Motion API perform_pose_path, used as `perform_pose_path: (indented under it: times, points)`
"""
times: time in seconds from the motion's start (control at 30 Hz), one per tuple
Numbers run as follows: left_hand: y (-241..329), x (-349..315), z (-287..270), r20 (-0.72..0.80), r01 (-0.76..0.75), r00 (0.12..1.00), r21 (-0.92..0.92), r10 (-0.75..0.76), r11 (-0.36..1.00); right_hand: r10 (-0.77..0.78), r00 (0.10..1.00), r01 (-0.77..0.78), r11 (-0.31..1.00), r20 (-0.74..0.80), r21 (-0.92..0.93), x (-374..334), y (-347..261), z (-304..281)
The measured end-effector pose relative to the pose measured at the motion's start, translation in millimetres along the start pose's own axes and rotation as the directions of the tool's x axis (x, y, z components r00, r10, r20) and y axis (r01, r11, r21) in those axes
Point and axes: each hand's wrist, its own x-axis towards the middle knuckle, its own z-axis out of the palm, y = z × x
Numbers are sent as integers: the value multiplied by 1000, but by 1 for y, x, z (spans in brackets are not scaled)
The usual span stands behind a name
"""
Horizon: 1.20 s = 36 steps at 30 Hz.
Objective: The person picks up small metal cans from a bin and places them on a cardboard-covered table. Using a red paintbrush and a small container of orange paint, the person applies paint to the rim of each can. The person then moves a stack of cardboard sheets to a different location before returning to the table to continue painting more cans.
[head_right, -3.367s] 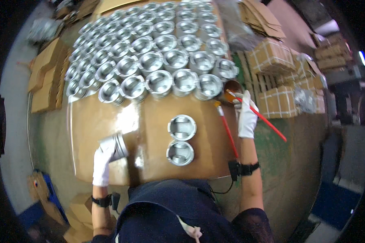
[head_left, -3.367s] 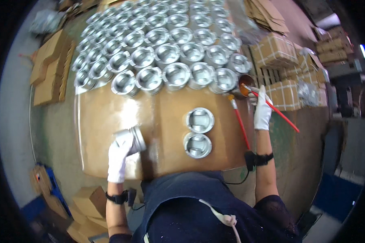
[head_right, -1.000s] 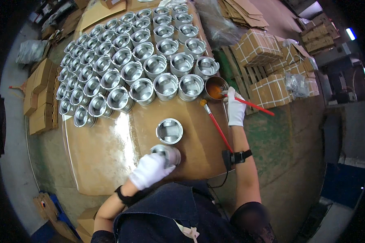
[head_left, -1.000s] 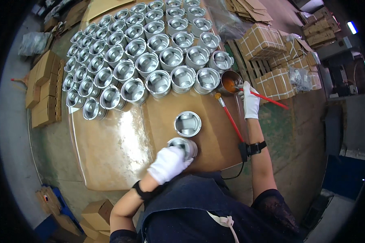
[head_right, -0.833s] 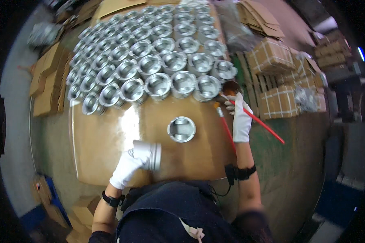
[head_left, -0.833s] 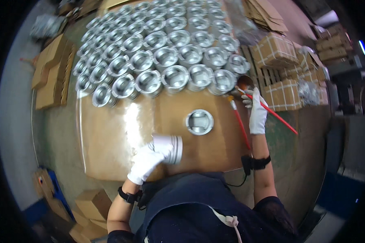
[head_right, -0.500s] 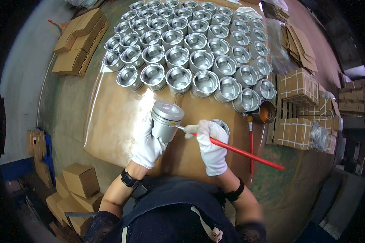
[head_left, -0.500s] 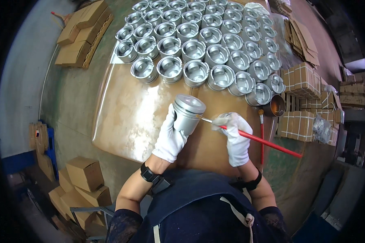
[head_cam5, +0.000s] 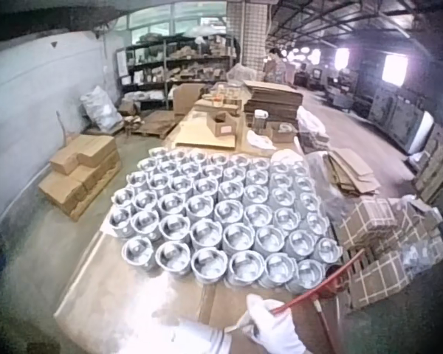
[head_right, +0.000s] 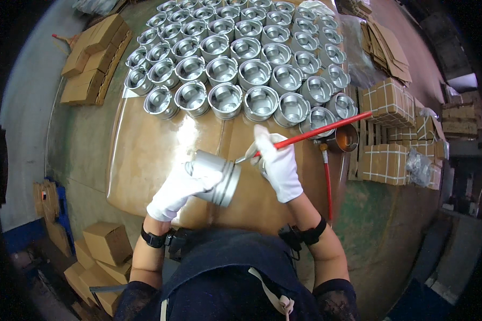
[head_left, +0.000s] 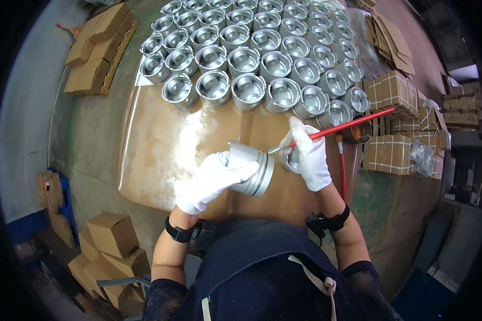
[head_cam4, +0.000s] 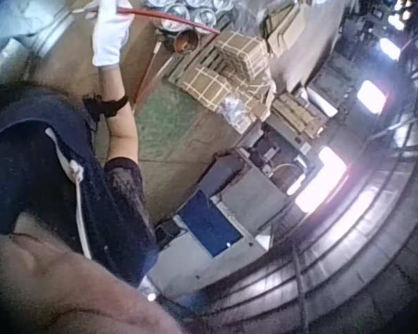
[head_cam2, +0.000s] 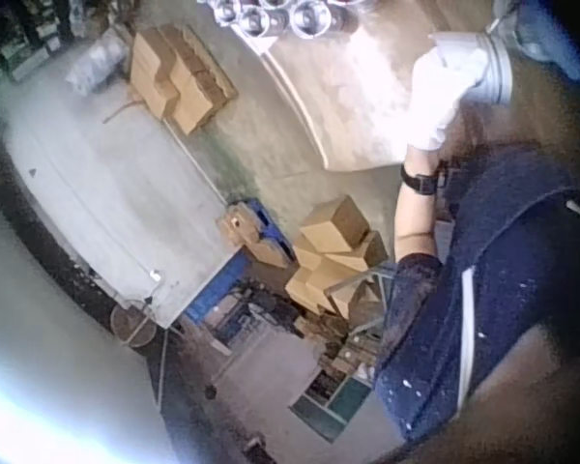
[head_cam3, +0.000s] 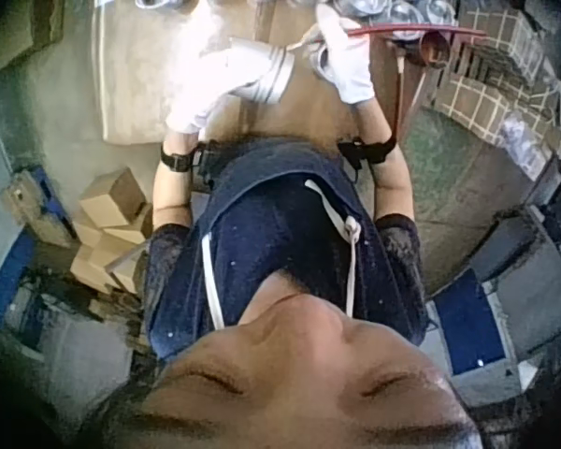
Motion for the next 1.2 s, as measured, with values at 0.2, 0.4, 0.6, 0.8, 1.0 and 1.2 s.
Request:
perform_pose_path:
  times: [0.2, 0.4, 0.6, 0.8, 1.0, 1.2]
  points:
    - [-33, 17, -2, -303, -79, 953, -200, 15, 977, -720, 563, 784, 309, 406, -538, -26, 65, 30]
    - [-8, -7, -77, -316, -112, 940, 62, 126, 992, -546, 782, 608, 564, 299, -559, -22, 65, 33]
    - [18, 43, -190, -488, 419, 714, 872, 503, 251, -231, 971, 236, 914, 54, -330, -12, 65, 19]
    - [30, 104, -230, -302, 490, 680, 865, 668, -108, -272, 962, 261, 901, 18, -347, -10, 58, 6]
    - [37, 84, -111, -152, -47, 267, 984, 952, 170, -285, 902, 197, 940, -323, -280, 2, 44, -77]
    - [-9, 70, 69, 608, -726, 605, 687, 514, 41, -53, 766, 54, 998, -641, -18, 23, 60, -200]
